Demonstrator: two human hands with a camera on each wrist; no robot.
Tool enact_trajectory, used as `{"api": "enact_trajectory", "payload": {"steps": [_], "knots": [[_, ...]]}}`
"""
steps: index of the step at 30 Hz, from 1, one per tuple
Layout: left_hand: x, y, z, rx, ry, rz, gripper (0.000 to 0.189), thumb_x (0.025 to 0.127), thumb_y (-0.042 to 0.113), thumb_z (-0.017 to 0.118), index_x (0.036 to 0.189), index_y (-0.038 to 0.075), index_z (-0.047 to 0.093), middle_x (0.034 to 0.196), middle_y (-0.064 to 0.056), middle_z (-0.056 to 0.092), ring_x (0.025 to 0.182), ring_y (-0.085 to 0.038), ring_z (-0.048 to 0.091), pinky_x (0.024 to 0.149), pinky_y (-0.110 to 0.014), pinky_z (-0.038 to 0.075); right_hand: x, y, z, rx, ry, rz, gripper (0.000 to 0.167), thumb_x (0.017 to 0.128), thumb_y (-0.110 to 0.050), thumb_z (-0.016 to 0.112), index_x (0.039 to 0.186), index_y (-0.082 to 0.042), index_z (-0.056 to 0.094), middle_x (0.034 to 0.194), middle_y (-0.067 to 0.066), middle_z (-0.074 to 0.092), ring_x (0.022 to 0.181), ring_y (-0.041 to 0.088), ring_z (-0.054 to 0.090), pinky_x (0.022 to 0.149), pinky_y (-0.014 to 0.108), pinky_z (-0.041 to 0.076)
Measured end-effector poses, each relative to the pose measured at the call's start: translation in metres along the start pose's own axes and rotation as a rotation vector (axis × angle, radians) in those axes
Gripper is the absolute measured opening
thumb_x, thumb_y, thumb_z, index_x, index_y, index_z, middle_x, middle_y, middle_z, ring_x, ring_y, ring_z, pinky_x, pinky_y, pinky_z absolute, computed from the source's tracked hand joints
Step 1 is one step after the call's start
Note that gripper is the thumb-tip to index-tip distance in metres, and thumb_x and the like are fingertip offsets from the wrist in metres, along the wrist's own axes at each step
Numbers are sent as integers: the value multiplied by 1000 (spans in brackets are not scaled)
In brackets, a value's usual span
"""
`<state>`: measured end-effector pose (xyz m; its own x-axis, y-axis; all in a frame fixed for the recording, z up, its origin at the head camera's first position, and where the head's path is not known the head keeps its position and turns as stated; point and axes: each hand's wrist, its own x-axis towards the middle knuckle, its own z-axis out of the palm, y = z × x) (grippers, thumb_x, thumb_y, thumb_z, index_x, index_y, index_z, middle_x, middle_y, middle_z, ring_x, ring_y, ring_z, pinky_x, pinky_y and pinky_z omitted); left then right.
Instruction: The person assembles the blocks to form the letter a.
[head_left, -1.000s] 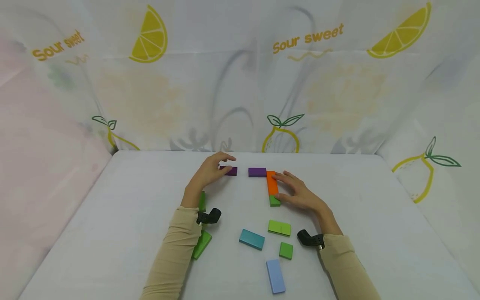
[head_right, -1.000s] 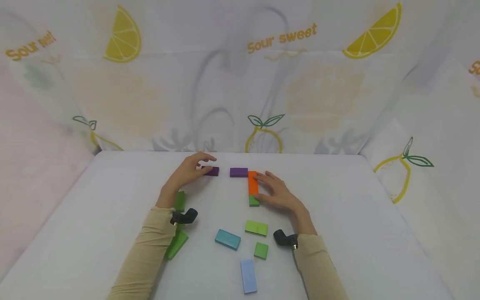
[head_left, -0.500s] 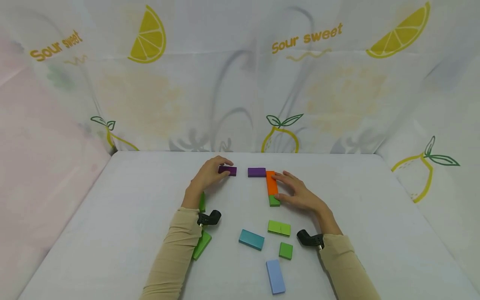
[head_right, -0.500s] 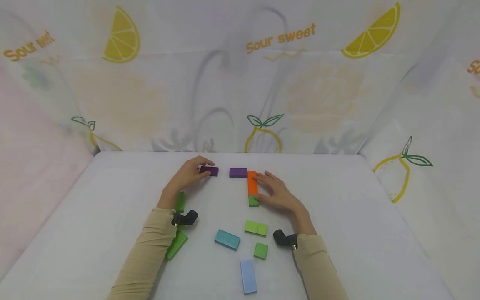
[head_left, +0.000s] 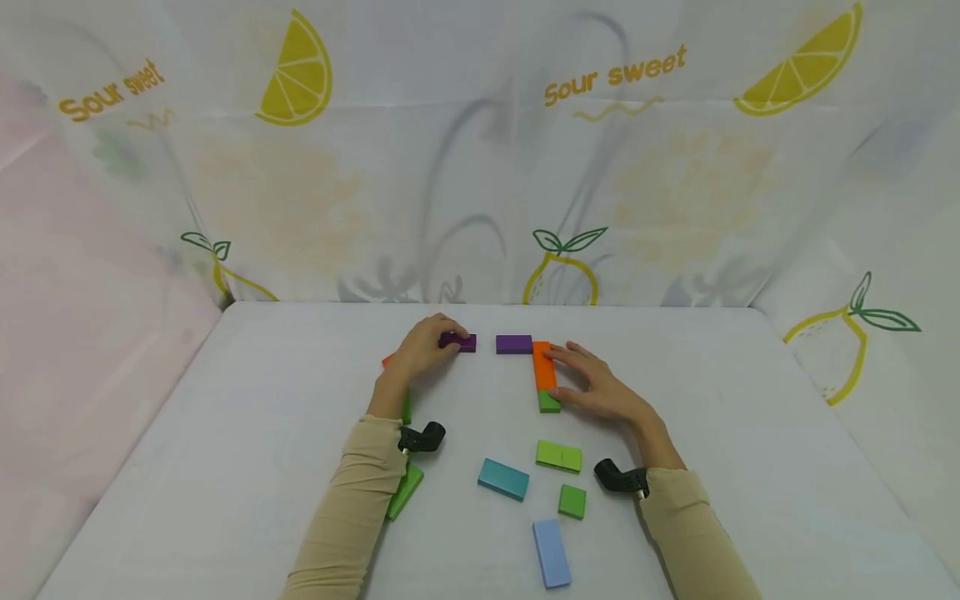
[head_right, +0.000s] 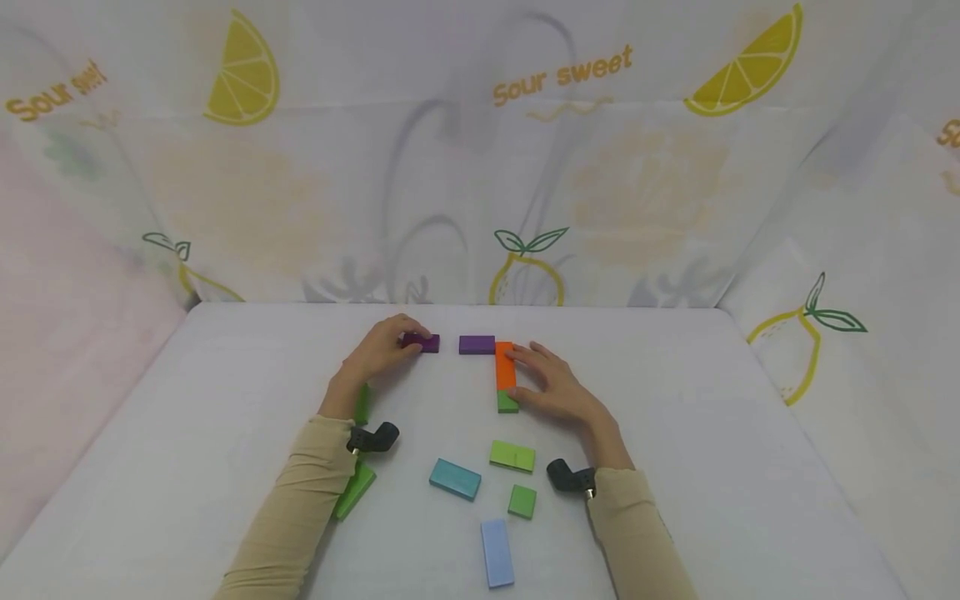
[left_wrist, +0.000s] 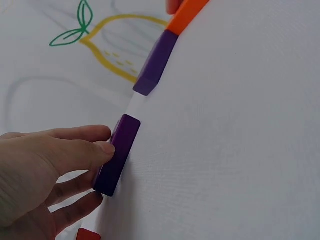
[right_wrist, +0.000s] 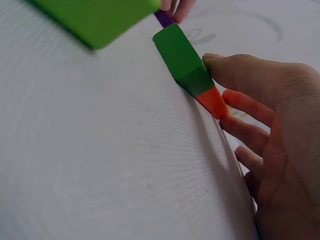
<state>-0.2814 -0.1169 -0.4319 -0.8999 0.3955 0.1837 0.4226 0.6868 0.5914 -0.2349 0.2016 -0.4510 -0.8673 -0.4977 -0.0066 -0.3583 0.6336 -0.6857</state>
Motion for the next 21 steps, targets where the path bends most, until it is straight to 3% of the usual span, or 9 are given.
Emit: {"api": "enact_trajectory", "payload": {"steps": [15, 21], "knots": [[2, 11, 6, 1, -11, 13, 21, 87, 5, 65, 108, 6, 69, 109, -14, 64, 103, -29, 59, 93, -43, 46, 1, 3, -1, -15, 5, 19, 63, 87, -40, 64, 143, -25, 41, 156, 9, 25, 146, 32, 13, 110, 66, 12], [1, 11, 9, 3, -20, 6, 21, 87, 6, 64, 108, 6, 69, 109, -14, 64, 103, -29, 59, 93, -43, 46, 1, 5, 1, -6, -5, 23, 63, 87, -40, 64, 144, -26, 40, 156, 4, 26, 146, 30, 11, 111, 65, 11]]}}
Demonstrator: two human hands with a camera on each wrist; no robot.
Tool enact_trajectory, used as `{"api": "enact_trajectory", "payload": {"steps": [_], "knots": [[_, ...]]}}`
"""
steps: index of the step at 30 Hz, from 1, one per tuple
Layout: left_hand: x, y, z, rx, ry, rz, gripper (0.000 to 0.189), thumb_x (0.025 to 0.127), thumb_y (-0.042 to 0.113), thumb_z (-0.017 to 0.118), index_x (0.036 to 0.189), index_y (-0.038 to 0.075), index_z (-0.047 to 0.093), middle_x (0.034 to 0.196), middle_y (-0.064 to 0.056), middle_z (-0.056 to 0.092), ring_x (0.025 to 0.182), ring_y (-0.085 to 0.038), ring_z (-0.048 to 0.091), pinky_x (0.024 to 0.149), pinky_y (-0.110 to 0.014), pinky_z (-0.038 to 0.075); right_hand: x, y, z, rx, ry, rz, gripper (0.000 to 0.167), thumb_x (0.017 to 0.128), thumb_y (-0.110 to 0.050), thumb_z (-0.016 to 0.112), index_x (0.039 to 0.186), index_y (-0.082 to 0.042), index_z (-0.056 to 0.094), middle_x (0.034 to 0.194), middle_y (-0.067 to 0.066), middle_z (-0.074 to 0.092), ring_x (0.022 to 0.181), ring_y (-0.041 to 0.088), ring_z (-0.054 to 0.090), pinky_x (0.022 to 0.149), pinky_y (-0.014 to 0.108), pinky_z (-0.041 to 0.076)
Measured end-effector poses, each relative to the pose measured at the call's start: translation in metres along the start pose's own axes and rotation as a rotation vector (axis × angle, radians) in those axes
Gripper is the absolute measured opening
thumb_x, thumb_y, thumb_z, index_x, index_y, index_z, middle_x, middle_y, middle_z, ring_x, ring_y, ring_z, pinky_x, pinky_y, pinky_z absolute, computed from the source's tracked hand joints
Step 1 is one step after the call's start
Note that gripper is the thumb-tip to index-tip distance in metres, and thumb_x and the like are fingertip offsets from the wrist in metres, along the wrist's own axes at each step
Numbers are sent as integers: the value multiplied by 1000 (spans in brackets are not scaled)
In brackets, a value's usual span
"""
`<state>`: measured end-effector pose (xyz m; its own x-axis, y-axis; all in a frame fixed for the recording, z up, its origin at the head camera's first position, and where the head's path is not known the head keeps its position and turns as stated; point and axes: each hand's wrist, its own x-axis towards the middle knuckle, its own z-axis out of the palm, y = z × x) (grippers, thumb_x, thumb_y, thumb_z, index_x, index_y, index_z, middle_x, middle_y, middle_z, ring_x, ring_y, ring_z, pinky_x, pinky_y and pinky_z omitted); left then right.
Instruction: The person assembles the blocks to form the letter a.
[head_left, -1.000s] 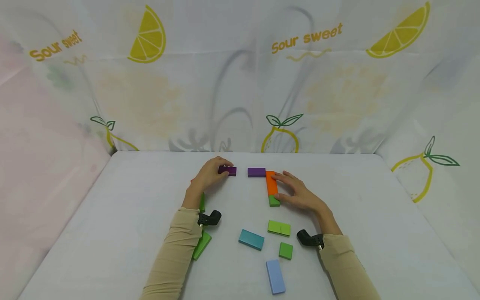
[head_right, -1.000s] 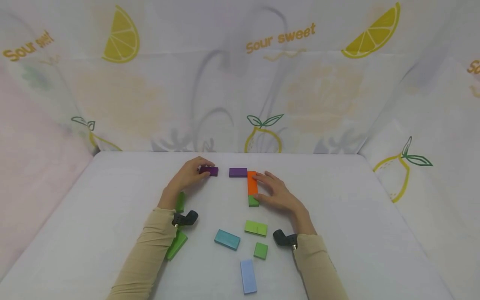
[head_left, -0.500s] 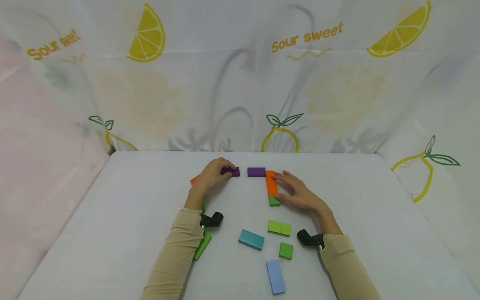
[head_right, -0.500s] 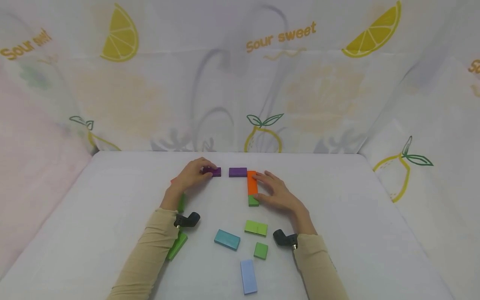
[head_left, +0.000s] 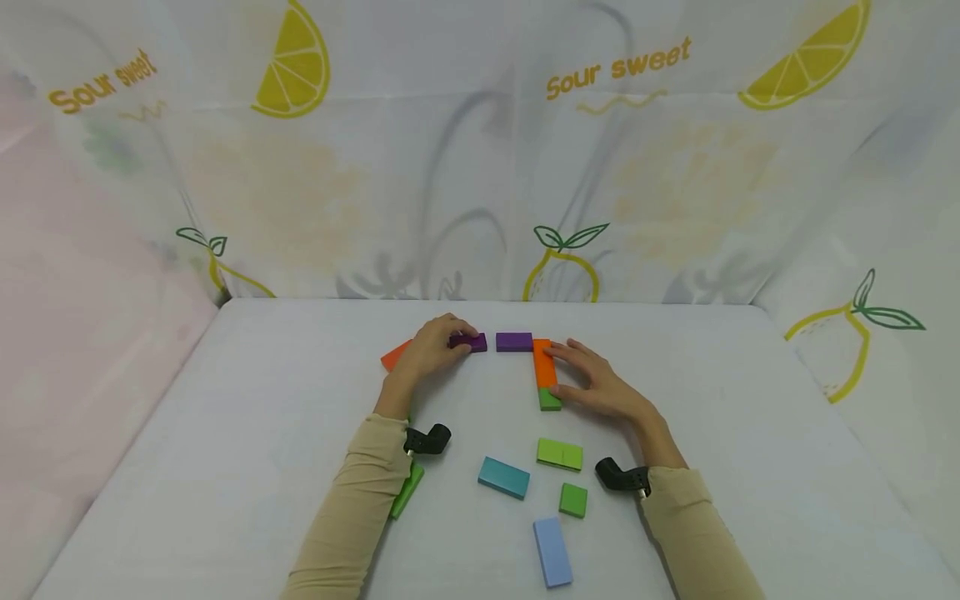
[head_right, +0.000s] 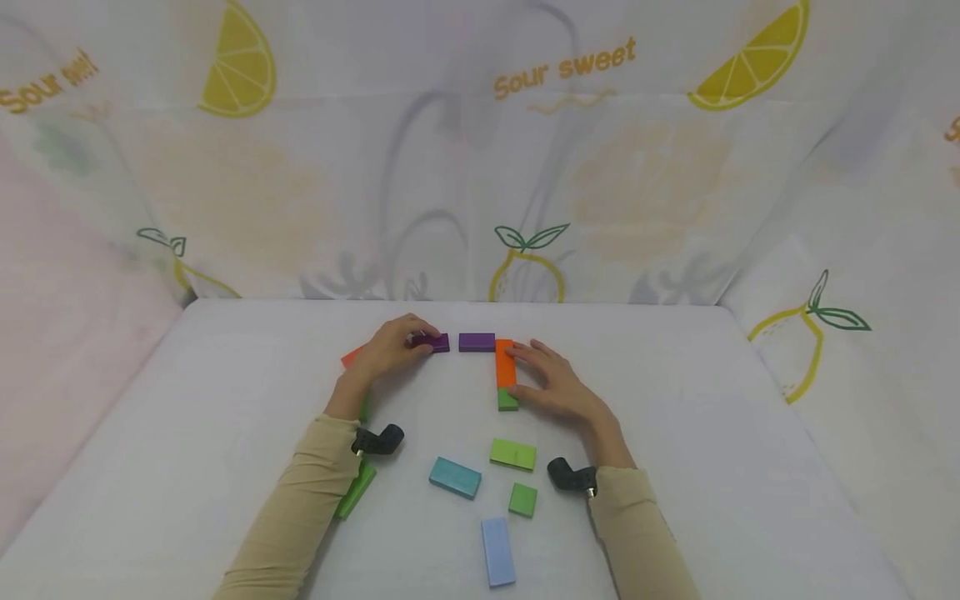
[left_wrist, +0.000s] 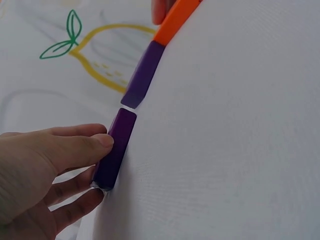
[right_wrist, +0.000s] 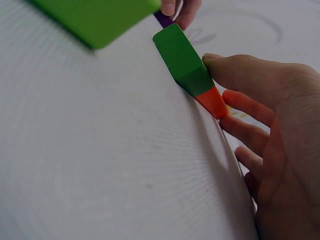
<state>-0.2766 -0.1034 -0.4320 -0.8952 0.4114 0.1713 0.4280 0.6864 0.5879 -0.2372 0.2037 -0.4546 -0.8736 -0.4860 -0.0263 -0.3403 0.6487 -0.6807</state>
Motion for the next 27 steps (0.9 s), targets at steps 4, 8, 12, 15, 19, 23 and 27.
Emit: {"api": "enact_trajectory", "payload": {"steps": [4, 8, 12, 15, 19, 23, 27], "knots": [[1, 1, 2, 6, -2, 6, 22, 87, 6, 65, 109, 6, 68, 107, -14, 64, 102, -29, 59, 92, -43, 46, 0, 0, 0, 8, 3, -14, 63, 87, -39, 64, 143, -25, 41, 155, 2, 28, 146, 30, 12, 111, 65, 11], [1, 2, 3, 13, -2, 12, 25, 87, 6, 65, 112, 6, 67, 106, -14, 64, 101, -29, 59, 91, -43, 46, -1, -1, 0, 8, 6, -22, 63, 86, -38, 65, 143, -24, 41, 155, 2, 30, 146, 30, 13, 111, 65, 11], [3, 3, 4, 15, -9, 3, 28, 87, 8, 65, 115, 6, 65, 107, -14, 64, 102, -29, 59, 92, -43, 47, 0, -1, 0, 10, 5, -21, 63, 86, -38, 65, 143, -24, 41, 155, 3, 29, 146, 31, 13, 111, 65, 11], [4, 3, 5, 17, -14, -13, 30, 87, 8, 65, 117, 5, 64, 109, -14, 64, 104, -29, 59, 93, -42, 47, 0, -1, 0, 10, 3, -20, 63, 87, -38, 65, 144, -24, 40, 155, 4, 28, 146, 32, 12, 111, 66, 11], [5, 4, 5, 9, -13, -30, 30, 87, 8, 65, 117, 5, 65, 111, -14, 64, 104, -29, 59, 94, -41, 47, 0, -1, -1, 2, 6, -10, 63, 86, -39, 65, 143, -25, 41, 155, 4, 28, 146, 31, 13, 111, 65, 11], [4, 6, 6, 11, -11, -29, 29, 87, 8, 65, 116, 4, 66, 111, -15, 64, 105, -29, 59, 94, -42, 46, 0, 0, 0, 1, 8, -9, 63, 86, -38, 65, 143, -25, 41, 155, 5, 29, 146, 31, 13, 111, 65, 11], [4, 8, 6, 18, -12, -31, 30, 87, 8, 65, 116, 4, 66, 111, -15, 64, 105, -30, 59, 95, -42, 46, 0, 0, 0, 7, 5, -11, 63, 87, -38, 65, 143, -25, 41, 155, 4, 29, 146, 31, 13, 111, 64, 11]]}}
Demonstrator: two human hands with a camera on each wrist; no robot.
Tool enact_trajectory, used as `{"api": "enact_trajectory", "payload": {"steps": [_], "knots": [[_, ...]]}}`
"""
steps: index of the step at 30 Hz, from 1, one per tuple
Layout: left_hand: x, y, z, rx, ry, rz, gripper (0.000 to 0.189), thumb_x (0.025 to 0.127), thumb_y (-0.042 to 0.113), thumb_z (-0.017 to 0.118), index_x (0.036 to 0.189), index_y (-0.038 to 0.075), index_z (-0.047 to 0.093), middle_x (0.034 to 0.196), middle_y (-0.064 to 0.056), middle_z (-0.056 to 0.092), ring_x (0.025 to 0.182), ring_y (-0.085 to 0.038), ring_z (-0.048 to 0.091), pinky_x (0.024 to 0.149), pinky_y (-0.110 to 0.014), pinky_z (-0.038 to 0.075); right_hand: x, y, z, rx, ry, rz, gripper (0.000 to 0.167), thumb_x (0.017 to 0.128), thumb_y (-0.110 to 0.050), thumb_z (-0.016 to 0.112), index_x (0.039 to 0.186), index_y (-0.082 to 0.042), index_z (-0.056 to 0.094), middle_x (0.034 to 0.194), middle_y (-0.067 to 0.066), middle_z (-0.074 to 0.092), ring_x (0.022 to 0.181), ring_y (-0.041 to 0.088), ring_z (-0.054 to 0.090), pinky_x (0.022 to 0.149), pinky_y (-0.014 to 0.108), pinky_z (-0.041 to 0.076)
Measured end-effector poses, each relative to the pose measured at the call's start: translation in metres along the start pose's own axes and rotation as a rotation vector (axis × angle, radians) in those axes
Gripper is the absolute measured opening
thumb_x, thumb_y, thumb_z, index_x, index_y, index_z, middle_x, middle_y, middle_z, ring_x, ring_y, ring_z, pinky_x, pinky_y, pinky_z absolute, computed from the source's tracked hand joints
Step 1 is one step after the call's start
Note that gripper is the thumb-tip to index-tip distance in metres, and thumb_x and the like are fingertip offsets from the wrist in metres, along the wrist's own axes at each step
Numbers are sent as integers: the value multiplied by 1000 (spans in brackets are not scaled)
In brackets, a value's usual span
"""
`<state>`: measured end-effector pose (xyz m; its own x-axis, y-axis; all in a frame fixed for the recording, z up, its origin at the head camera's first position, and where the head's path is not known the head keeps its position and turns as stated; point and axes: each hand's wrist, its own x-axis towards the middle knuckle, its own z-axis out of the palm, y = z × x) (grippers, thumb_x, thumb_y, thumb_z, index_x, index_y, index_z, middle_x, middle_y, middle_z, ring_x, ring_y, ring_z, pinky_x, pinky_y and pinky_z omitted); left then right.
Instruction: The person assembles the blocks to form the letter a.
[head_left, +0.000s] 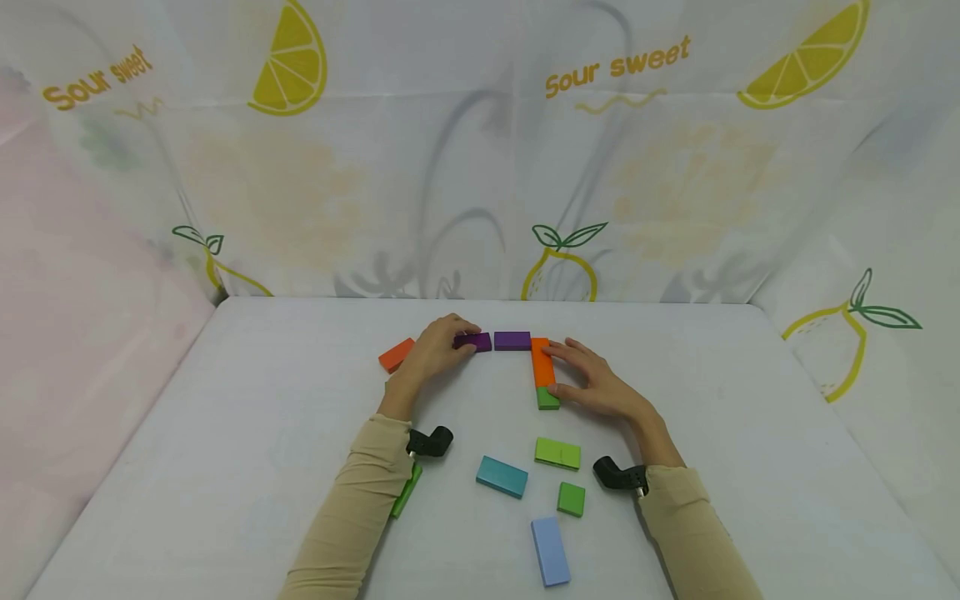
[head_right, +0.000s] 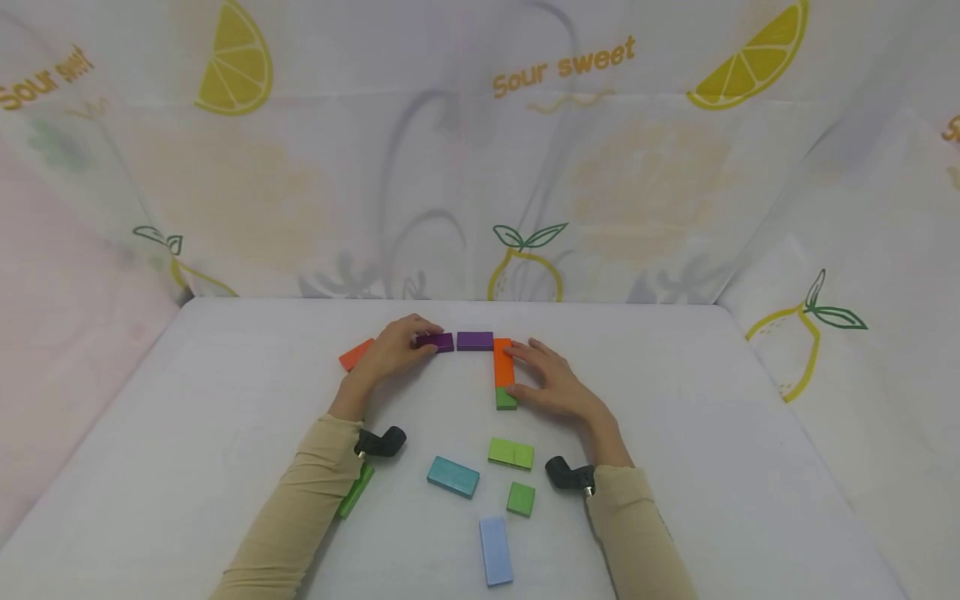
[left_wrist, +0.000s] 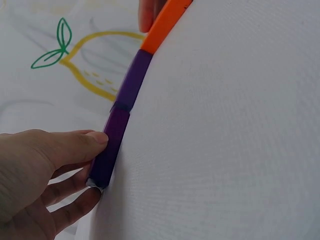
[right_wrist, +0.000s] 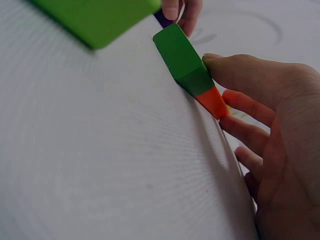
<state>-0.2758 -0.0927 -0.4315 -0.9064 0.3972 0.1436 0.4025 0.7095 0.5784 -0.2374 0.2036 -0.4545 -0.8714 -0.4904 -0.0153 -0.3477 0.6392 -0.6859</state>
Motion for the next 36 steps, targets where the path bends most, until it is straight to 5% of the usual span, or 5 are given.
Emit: {"api": "enact_trajectory", "payload": {"steps": [36], "knots": [[0, 0, 1, -1, -5, -5, 29, 88, 11, 65, 117, 5, 66, 112, -14, 63, 106, -29, 59, 96, -42, 46, 0, -4, -1, -4, -5, 5, 64, 87, -38, 65, 143, -24, 40, 155, 9, 26, 145, 34, 13, 110, 67, 11]]}}
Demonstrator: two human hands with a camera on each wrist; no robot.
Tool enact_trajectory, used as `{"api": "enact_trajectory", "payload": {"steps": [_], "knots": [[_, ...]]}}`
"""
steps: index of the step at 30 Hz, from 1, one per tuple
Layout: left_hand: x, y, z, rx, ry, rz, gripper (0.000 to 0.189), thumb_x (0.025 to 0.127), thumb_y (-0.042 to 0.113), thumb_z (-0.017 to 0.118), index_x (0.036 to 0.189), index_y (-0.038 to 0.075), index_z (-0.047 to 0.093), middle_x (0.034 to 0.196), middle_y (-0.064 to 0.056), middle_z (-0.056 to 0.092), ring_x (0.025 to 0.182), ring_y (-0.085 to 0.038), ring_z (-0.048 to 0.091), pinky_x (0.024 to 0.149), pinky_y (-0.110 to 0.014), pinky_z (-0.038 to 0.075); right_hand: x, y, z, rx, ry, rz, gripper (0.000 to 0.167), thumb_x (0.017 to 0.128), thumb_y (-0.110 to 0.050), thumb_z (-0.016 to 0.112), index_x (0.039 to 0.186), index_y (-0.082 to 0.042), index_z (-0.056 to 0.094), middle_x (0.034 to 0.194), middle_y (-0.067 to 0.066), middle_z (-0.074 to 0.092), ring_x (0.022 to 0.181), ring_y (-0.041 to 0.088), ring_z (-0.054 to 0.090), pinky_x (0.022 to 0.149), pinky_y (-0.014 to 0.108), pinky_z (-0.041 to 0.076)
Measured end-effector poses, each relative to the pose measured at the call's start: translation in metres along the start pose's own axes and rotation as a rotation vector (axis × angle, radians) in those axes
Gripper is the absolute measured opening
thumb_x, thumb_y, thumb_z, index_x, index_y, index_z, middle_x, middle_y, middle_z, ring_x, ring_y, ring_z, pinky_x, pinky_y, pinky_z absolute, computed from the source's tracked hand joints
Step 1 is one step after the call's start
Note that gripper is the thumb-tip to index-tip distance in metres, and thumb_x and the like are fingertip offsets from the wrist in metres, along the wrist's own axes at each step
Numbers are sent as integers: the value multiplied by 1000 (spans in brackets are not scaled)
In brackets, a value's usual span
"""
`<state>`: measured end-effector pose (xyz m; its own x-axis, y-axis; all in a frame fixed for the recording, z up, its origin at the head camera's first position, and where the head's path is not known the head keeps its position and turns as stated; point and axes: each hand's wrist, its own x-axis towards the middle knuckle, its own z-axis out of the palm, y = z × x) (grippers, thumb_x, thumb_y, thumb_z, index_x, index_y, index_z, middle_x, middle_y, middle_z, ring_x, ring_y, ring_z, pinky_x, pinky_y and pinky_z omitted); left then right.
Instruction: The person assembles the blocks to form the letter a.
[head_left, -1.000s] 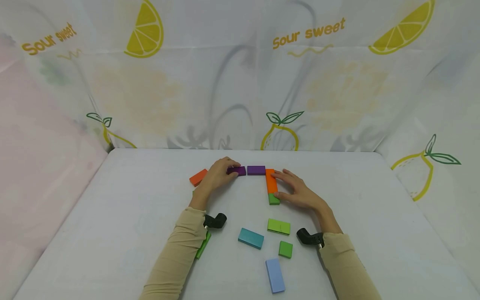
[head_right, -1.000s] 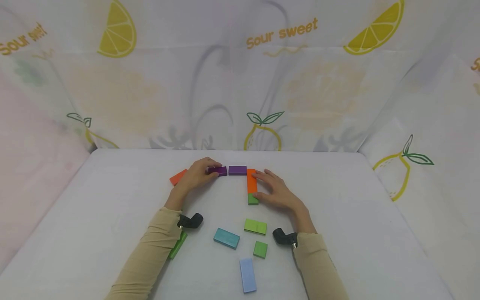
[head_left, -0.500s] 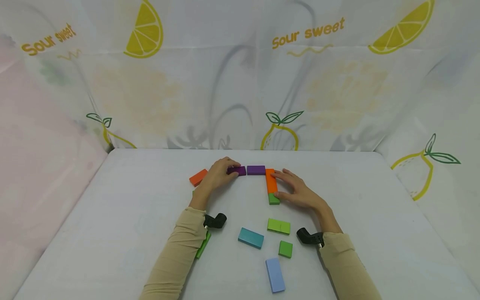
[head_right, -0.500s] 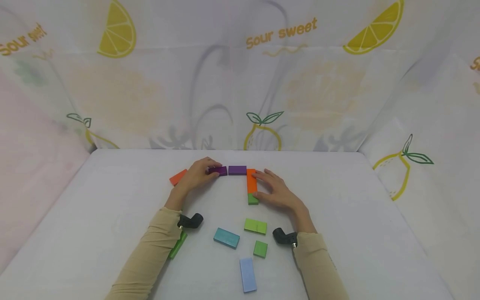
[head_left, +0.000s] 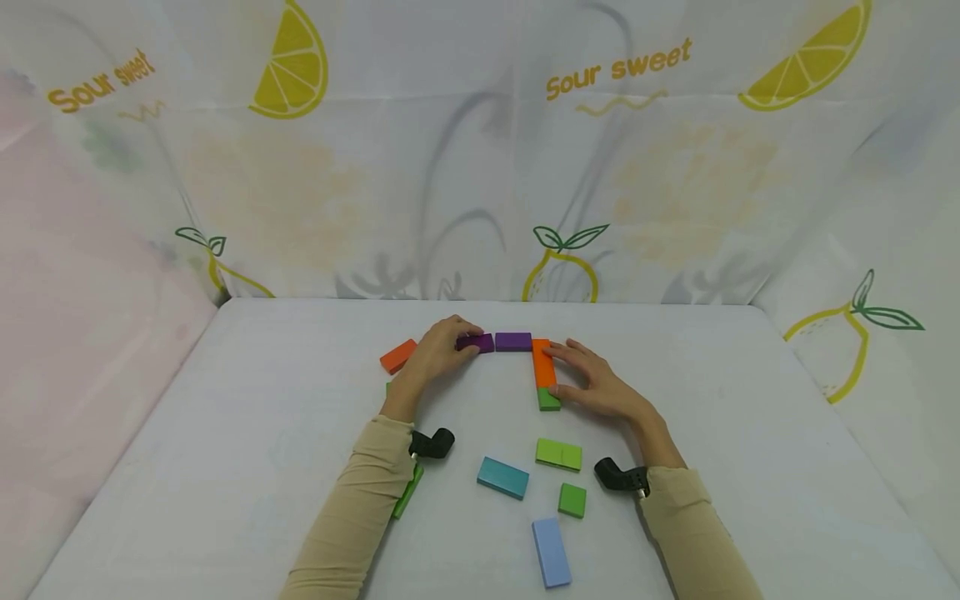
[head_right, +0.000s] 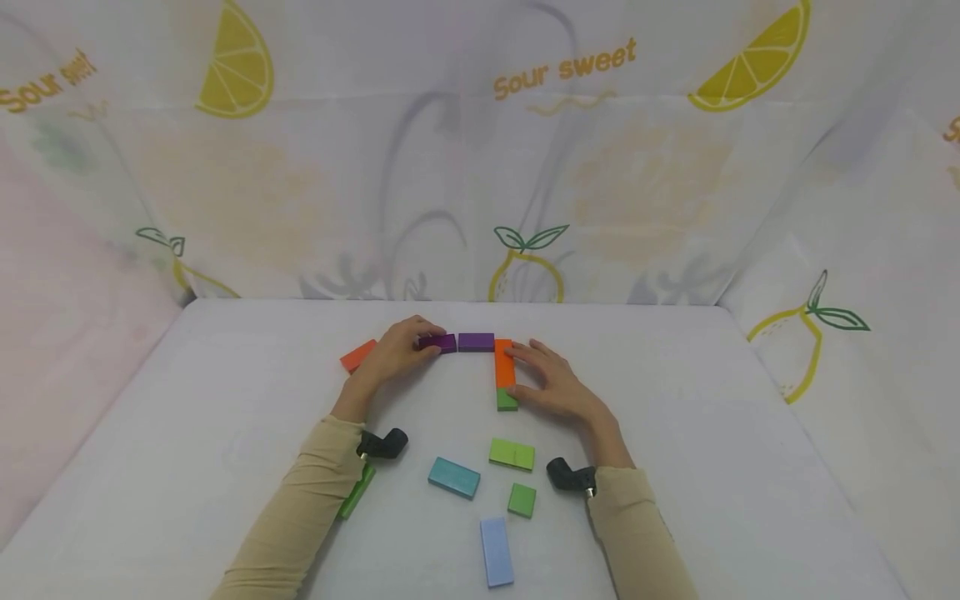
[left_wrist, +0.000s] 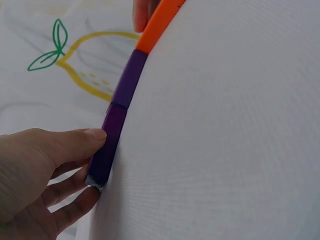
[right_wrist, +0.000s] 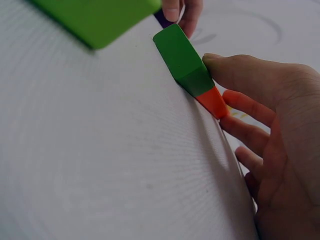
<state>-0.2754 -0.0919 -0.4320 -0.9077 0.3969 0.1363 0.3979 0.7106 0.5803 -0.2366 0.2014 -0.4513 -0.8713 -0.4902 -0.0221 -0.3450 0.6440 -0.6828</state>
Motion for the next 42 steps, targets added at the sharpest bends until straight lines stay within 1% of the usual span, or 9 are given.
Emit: {"api": "enact_trajectory", "payload": {"steps": [6, 11, 19, 27, 42], "knots": [[1, -1, 2, 0, 1, 4, 29, 88, 10, 65, 117, 5, 66, 111, -14, 63, 105, -29, 59, 95, -42, 46, -1, 1, 0, -2, 3, -10, 63, 87, -37, 65, 144, -23, 40, 155, 9, 27, 145, 35, 13, 109, 67, 12], [1, 0, 2, -4, 4, 9, 29, 88, 10, 65, 116, 5, 66, 111, -14, 63, 104, -29, 59, 94, -42, 46, -1, 1, 0, -3, 2, -3, 63, 87, -38, 65, 144, -24, 40, 156, 9, 26, 145, 34, 13, 109, 67, 12], [1, -1, 3, -1, 5, 7, 29, 88, 11, 65, 116, 5, 66, 111, -13, 63, 104, -28, 59, 94, -42, 47, -1, 2, 0, -6, 3, -2, 64, 87, -38, 65, 144, -24, 40, 156, 8, 27, 145, 34, 13, 110, 67, 12], [1, 0, 3, -6, 8, 1, 29, 88, 11, 65, 117, 6, 66, 112, -12, 63, 107, -28, 59, 96, -42, 46, -1, 2, 0, -12, 2, 14, 64, 87, -40, 64, 144, -26, 39, 156, 11, 23, 145, 34, 13, 109, 67, 12], [-1, 1, 4, -10, 2, -3, 29, 88, 11, 65, 116, 6, 66, 111, -13, 63, 105, -28, 59, 94, -42, 47, -1, 2, 0, -1, 0, 7, 64, 87, -38, 65, 144, -25, 40, 156, 10, 24, 145, 33, 12, 110, 67, 12]]}}
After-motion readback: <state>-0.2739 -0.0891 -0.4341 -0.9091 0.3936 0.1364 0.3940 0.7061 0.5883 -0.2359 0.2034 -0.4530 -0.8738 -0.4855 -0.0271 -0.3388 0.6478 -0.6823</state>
